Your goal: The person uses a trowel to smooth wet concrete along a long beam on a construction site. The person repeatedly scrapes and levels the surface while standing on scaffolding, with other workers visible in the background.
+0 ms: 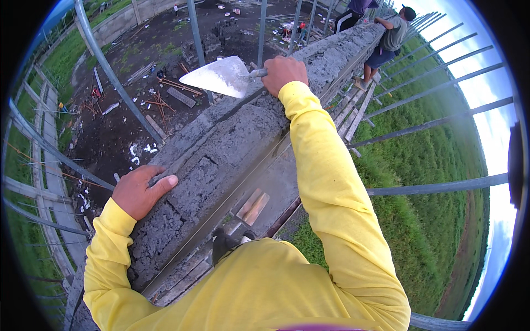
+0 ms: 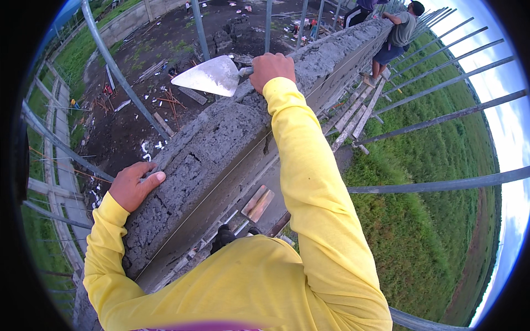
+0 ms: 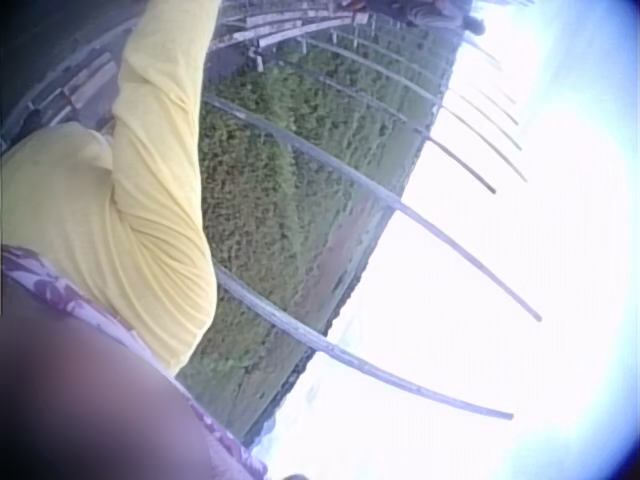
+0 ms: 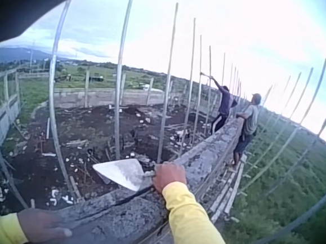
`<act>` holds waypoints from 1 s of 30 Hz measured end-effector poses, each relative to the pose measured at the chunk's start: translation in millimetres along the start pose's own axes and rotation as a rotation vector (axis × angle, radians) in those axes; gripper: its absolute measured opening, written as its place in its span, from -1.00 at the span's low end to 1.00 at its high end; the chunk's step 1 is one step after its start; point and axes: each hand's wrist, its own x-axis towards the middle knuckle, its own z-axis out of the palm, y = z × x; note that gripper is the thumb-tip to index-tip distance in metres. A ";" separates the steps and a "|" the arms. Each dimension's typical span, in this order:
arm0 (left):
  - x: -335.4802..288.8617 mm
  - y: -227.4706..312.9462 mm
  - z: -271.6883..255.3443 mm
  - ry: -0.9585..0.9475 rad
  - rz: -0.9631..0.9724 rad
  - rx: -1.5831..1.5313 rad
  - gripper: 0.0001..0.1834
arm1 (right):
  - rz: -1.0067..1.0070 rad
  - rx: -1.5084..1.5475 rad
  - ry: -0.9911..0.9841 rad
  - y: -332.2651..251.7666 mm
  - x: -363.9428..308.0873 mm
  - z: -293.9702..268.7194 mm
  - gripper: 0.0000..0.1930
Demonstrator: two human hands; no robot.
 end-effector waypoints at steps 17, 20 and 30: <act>-0.3 -0.2 0.3 0.001 -0.003 0.005 -0.18 | -0.001 0.000 -0.004 -0.9 -0.9 -1.8 -0.71; 0.0 -0.5 0.5 0.001 -0.003 0.012 -0.18 | -0.004 -0.001 -0.003 -0.3 -0.4 -0.9 -0.71; -0.4 1.0 -0.1 -0.002 -0.011 0.020 -0.16 | -0.017 -0.024 0.030 1.1 -0.5 1.1 -0.74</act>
